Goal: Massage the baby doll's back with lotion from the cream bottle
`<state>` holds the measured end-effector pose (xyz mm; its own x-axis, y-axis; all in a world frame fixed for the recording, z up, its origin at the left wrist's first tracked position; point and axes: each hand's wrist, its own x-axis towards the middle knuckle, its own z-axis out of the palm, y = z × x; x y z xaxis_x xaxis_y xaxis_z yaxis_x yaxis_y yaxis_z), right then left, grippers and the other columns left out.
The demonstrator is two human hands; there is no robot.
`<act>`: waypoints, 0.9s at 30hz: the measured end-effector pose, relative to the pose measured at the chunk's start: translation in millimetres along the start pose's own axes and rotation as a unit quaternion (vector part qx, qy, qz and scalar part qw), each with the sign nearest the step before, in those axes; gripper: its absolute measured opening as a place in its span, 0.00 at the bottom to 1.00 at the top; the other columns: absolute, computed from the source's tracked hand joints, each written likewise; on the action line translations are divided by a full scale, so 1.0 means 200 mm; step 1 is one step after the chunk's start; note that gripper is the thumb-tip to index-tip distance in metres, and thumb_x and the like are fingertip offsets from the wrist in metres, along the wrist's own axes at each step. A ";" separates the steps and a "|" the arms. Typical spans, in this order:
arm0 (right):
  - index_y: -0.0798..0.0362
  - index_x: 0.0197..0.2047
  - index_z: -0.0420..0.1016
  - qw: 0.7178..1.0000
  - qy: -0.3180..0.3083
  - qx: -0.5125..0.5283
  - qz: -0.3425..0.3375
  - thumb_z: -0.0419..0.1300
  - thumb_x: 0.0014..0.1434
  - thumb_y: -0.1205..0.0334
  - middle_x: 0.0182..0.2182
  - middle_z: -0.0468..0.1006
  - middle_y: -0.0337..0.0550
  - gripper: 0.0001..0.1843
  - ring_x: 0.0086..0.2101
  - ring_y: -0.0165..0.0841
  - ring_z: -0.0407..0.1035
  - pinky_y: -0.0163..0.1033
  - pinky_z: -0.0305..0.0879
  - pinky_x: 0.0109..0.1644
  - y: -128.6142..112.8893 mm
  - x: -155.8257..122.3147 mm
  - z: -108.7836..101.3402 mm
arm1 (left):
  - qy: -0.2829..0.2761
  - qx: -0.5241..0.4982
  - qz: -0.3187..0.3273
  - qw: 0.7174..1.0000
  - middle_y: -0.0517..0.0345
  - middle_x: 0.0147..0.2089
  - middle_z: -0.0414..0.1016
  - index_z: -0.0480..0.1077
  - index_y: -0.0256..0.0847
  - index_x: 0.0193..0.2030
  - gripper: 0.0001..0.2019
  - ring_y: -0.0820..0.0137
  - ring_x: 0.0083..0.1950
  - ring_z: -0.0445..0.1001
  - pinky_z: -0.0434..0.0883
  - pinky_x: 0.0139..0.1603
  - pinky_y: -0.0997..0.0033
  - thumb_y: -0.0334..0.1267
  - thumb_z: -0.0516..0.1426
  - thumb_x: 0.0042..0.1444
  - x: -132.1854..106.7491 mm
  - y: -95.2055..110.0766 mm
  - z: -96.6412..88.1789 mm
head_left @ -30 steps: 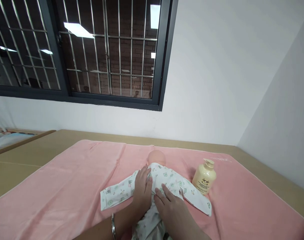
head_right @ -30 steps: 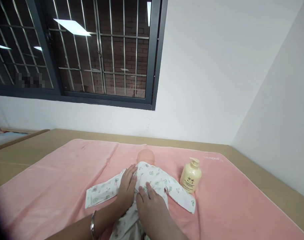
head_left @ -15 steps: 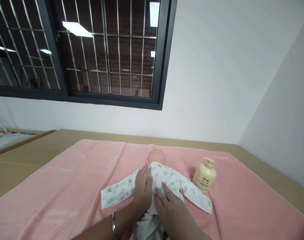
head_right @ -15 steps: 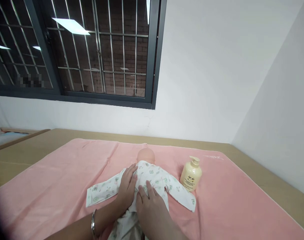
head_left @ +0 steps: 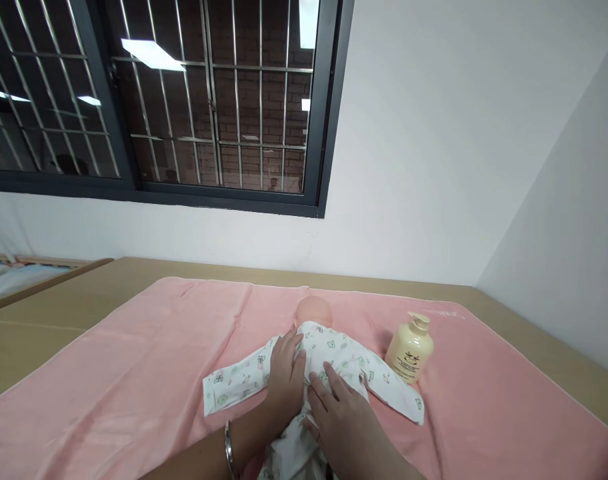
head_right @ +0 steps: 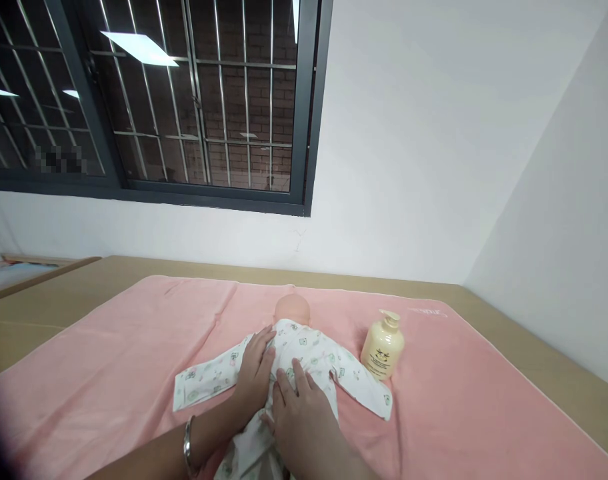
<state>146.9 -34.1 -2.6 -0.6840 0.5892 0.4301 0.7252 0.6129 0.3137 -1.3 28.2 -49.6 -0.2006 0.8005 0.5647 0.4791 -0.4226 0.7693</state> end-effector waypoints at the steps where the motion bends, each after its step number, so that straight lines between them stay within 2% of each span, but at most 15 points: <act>1: 0.53 0.55 0.75 1.000 0.002 0.001 0.000 0.55 0.67 0.49 0.55 0.75 0.49 0.21 0.57 0.48 0.64 0.53 0.61 0.58 0.00 0.00 0.00 | -0.001 0.000 -0.001 1.000 0.46 0.62 0.70 0.70 0.42 0.55 0.18 0.59 0.65 0.65 0.58 0.69 0.43 0.39 0.47 0.63 0.00 0.00 0.00; 13: 0.55 0.52 0.77 0.999 0.025 -0.003 -0.029 0.56 0.64 0.60 0.53 0.77 0.48 0.16 0.56 0.50 0.66 0.53 0.68 0.51 0.01 0.00 0.01 | -0.007 0.003 -0.006 1.000 0.46 0.61 0.70 0.69 0.41 0.55 0.18 0.58 0.64 0.65 0.59 0.67 0.42 0.39 0.48 0.63 -0.01 -0.01 0.00; 20: 0.56 0.53 0.75 0.999 -0.011 0.015 -0.039 0.56 0.60 0.61 0.56 0.75 0.48 0.19 0.57 0.50 0.66 0.51 0.72 0.47 0.03 0.01 -0.02 | 0.001 0.007 0.007 1.000 0.45 0.60 0.71 0.70 0.41 0.55 0.17 0.57 0.64 0.66 0.60 0.67 0.43 0.39 0.48 0.63 0.00 -0.02 0.01; 23: 0.57 0.55 0.74 0.998 -0.029 0.020 -0.052 0.56 0.60 0.60 0.58 0.73 0.48 0.21 0.58 0.50 0.64 0.48 0.73 0.45 0.05 0.01 -0.05 | 0.002 0.010 0.012 1.000 0.46 0.59 0.71 0.70 0.41 0.54 0.17 0.58 0.63 0.66 0.61 0.66 0.44 0.39 0.47 0.63 0.00 -0.01 0.01; 27: 0.54 0.54 0.75 0.994 -0.052 0.034 -0.089 0.55 0.64 0.59 0.57 0.74 0.46 0.18 0.59 0.46 0.62 0.46 0.71 0.48 0.10 0.04 -0.15 | 0.005 0.013 0.016 1.000 0.46 0.60 0.71 0.69 0.41 0.55 0.17 0.59 0.63 0.66 0.61 0.66 0.45 0.39 0.47 0.63 0.00 -0.01 0.00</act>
<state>159.1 -33.0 31.8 -0.8075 0.5184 0.2814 0.5881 0.7443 0.3164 -1.7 29.2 -52.4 -0.1929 0.7820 0.5927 0.5077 -0.4373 0.7423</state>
